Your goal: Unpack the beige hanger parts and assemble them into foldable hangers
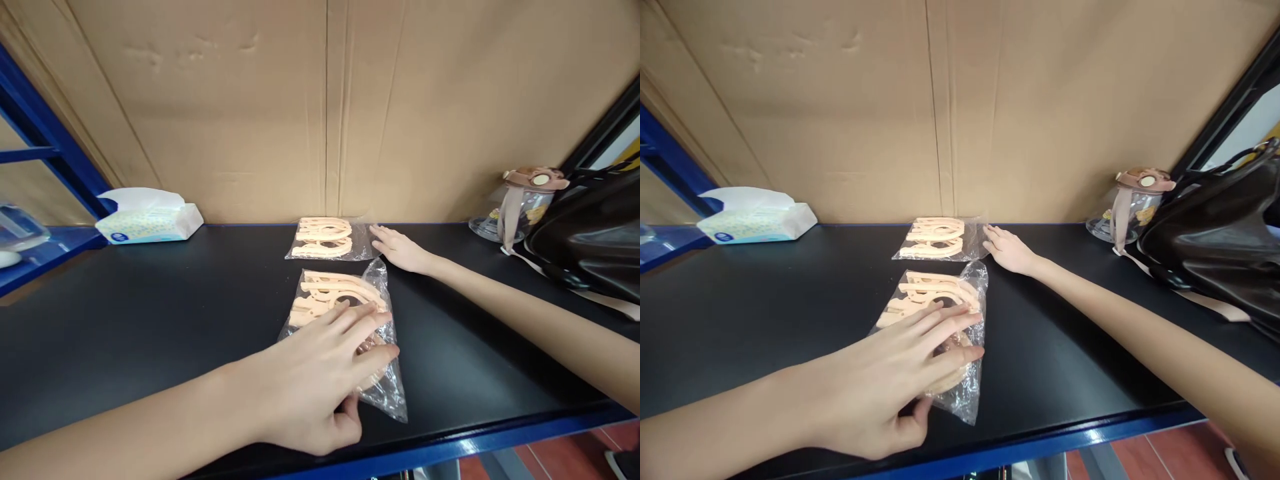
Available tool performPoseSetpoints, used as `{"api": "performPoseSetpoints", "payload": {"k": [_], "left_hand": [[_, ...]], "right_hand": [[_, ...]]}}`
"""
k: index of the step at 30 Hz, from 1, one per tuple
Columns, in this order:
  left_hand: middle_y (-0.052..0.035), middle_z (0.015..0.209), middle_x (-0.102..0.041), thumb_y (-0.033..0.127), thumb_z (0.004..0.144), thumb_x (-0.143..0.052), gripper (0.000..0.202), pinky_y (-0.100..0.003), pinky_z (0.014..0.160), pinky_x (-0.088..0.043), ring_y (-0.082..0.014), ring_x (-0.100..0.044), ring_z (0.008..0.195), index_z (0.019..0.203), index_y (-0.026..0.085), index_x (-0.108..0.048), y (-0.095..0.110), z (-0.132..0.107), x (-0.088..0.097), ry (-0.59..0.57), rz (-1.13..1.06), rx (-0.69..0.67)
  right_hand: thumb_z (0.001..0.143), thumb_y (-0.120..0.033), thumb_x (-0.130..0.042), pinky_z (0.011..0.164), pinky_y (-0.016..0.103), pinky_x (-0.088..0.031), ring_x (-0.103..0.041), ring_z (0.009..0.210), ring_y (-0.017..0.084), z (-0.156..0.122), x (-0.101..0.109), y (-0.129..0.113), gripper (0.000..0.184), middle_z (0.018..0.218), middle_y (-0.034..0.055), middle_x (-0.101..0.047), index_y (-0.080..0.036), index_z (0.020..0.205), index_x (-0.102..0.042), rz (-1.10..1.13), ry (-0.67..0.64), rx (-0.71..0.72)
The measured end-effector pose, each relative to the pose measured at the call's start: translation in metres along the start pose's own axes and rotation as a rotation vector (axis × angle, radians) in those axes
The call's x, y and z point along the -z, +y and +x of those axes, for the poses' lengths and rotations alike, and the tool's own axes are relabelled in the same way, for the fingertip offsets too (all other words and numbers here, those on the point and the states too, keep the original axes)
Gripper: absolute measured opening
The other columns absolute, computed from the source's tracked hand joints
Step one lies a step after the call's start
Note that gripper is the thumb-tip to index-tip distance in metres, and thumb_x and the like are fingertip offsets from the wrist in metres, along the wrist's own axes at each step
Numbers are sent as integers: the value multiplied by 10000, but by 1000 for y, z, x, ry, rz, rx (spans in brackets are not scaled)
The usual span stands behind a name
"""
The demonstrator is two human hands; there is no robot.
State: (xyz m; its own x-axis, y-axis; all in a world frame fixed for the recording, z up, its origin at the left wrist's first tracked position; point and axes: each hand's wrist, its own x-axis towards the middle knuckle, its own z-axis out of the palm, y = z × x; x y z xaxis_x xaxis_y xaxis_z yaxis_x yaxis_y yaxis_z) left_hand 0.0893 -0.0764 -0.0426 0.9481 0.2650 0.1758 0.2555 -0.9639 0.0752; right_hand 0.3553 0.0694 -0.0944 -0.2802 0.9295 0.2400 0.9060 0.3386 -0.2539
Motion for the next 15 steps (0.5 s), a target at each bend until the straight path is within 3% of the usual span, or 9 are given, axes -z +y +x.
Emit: {"api": "performPoseSetpoints", "payload": {"k": [3,5,9,15], "left_hand": [[-199,1479,-312,135,692,-528,725,-411,1085,-346,-303,-260,1384,1394,76,-356,1,-3,4,-74,25,62],[-217,1498,-270,140,726,-504,726,-390,1084,-357,-287,-260,1389,1416,36,-306,0,-4,4,-78,29,107],[-213,1471,-335,199,825,-462,586,-396,1074,-378,-287,-324,1361,1376,21,-374,-4,-4,-4,-40,47,114],[-213,1368,-482,249,910,-451,425,-419,1073,-380,-317,-395,1317,1279,40,-482,-7,-9,-14,84,267,-18]], "right_hand": [[964,-431,-204,1149,442,-221,-288,1387,221,9,2,-12,551,1504,52,-328,-209,1461,-286,62,16,67],[969,-445,-192,1156,424,-208,-290,1385,194,12,3,-20,545,1500,40,-338,-223,1456,-296,127,36,139],[968,-496,-200,1156,439,-200,-266,1395,194,20,0,-30,527,1486,19,-364,-277,1418,-363,182,20,222],[920,-600,-288,1124,504,-214,-213,1411,270,34,-6,-35,596,1526,70,-277,-259,1397,-396,111,-19,279]]}}
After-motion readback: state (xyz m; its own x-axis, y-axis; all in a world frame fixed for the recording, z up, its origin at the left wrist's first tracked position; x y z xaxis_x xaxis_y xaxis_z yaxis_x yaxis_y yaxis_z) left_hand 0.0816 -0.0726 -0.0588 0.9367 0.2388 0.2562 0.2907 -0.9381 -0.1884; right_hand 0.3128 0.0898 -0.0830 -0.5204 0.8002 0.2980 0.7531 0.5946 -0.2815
